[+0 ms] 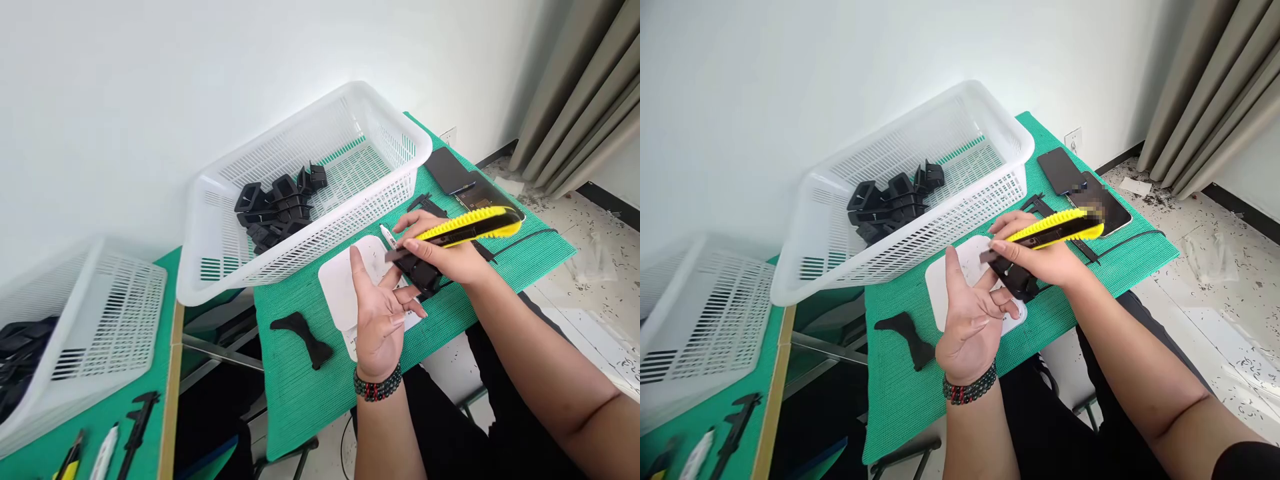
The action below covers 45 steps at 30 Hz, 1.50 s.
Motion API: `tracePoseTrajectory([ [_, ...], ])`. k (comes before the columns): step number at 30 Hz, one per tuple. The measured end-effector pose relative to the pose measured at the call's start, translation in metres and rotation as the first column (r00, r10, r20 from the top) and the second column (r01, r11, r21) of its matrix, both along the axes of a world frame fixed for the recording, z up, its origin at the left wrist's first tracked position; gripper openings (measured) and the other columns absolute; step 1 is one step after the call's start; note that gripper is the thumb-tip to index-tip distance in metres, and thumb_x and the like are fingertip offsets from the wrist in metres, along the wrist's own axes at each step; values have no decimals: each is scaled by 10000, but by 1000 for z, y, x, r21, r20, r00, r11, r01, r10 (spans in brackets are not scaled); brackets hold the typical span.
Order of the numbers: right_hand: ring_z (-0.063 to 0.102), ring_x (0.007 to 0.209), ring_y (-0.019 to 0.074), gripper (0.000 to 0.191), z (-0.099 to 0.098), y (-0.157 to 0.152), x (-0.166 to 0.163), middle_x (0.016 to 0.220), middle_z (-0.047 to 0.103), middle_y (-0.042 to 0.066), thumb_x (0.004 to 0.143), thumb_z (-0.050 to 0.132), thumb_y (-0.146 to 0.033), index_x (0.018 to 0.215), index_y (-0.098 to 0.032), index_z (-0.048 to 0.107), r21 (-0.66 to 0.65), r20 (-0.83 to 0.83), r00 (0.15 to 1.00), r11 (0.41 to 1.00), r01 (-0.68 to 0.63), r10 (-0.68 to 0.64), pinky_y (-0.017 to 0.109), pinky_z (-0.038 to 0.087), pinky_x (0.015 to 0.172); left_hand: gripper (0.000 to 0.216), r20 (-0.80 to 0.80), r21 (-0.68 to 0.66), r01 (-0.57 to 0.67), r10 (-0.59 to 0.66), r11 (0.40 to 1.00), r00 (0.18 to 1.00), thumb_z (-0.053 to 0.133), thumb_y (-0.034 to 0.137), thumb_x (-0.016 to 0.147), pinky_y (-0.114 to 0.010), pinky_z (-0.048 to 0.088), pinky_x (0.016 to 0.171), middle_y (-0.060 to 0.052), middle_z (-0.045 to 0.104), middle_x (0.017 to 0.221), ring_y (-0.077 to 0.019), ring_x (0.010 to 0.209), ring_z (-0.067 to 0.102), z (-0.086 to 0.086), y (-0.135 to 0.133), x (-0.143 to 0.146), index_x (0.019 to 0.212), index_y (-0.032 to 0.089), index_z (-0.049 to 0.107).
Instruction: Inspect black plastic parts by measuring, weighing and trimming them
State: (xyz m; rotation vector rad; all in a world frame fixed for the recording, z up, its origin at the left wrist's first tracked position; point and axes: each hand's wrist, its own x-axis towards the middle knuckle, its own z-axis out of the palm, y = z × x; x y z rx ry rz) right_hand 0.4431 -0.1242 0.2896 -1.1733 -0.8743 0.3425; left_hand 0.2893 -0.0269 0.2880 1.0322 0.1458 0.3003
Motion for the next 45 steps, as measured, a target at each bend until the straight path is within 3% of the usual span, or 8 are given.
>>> tracePoseTrajectory([
  [4, 634, 1105, 253, 285, -6, 1, 1, 992, 719, 58, 893, 730, -551, 851, -273, 783, 86, -83, 989, 988, 129, -121, 466, 512, 1017, 1306, 9, -9, 16, -15, 1000, 1000, 809, 322, 735, -248, 540, 577, -104, 665, 1360, -116, 658, 656, 4, 0, -1, 1616, 444, -148],
  [12, 666, 1084, 256, 405, -4, -6, -3, 1110, 725, 73, 941, 634, -597, 827, -248, 803, 111, -130, 942, 949, -296, 309, 415, 565, 869, 1288, -9, -20, 23, -23, 1000, 1000, 807, 348, 718, -250, 505, 533, -82, 691, 1253, -116, 631, 629, 6, 2, -3, 1630, 420, -100],
  [17, 633, 1181, 250, 283, -3, 2, -4, 1007, 730, 59, 926, 703, -530, 856, -275, 805, 51, -95, 995, 999, 14, -9, 443, 532, 1014, 1276, -30, -57, 33, -35, 998, 999, 797, 335, 704, -221, 423, 473, -90, 667, 1311, -106, 624, 613, 8, -1, -3, 1631, 435, -74],
  [22, 659, 1083, 238, 342, -12, 8, -4, 951, 725, 40, 939, 665, -573, 809, -281, 788, 62, -142, 940, 945, 321, -310, 446, 540, 1005, 1221, -16, -47, 3, -3, 999, 1000, 769, 387, 721, -232, 416, 489, -80, 699, 1244, -119, 632, 604, 10, -1, -4, 1641, 420, -33],
  [29, 675, 1009, 227, 503, -7, 8, -11, 997, 738, 49, 929, 573, -700, 822, -261, 795, 68, -428, 891, 977, 200, -153, 367, 545, 848, 913, 38, 14, -241, 241, 970, 970, 758, 336, 771, -242, 499, 579, -50, 731, 1196, -129, 712, 634, -1, -2, 0, 1582, 400, 345],
  [34, 675, 932, 225, 538, -6, 7, -10, 1021, 746, 65, 887, 569, -747, 840, -252, 775, 61, -495, 861, 984, 167, -115, 343, 532, 731, 575, 22, 13, -459, 458, 889, 889, 730, 275, 794, -335, 584, 893, -28, 750, 1220, -212, 1064, 707, -3, -4, 5, 1358, 349, 650],
  [38, 689, 929, 231, 559, -4, 6, -9, 1011, 758, 70, 896, 528, -756, 845, -246, 750, 2, -484, 865, 988, 156, -135, 350, 538, 736, 467, 4, -37, -536, 537, 843, 844, 662, 238, 797, -388, 579, 963, -17, 754, 1234, -258, 1241, 650, -1, -4, 7, 1251, 328, 723],
  [45, 682, 858, 206, 395, -7, 6, -10, 932, 750, 50, 910, 628, -608, 863, -249, 787, 46, -493, 867, 993, 105, -69, 329, 528, 708, 327, 67, -91, -607, 613, 790, 787, 667, 205, 799, -359, 599, 887, 10, 763, 1095, -202, 1063, 688, 1, -4, 10, 1097, 316, 745],
])
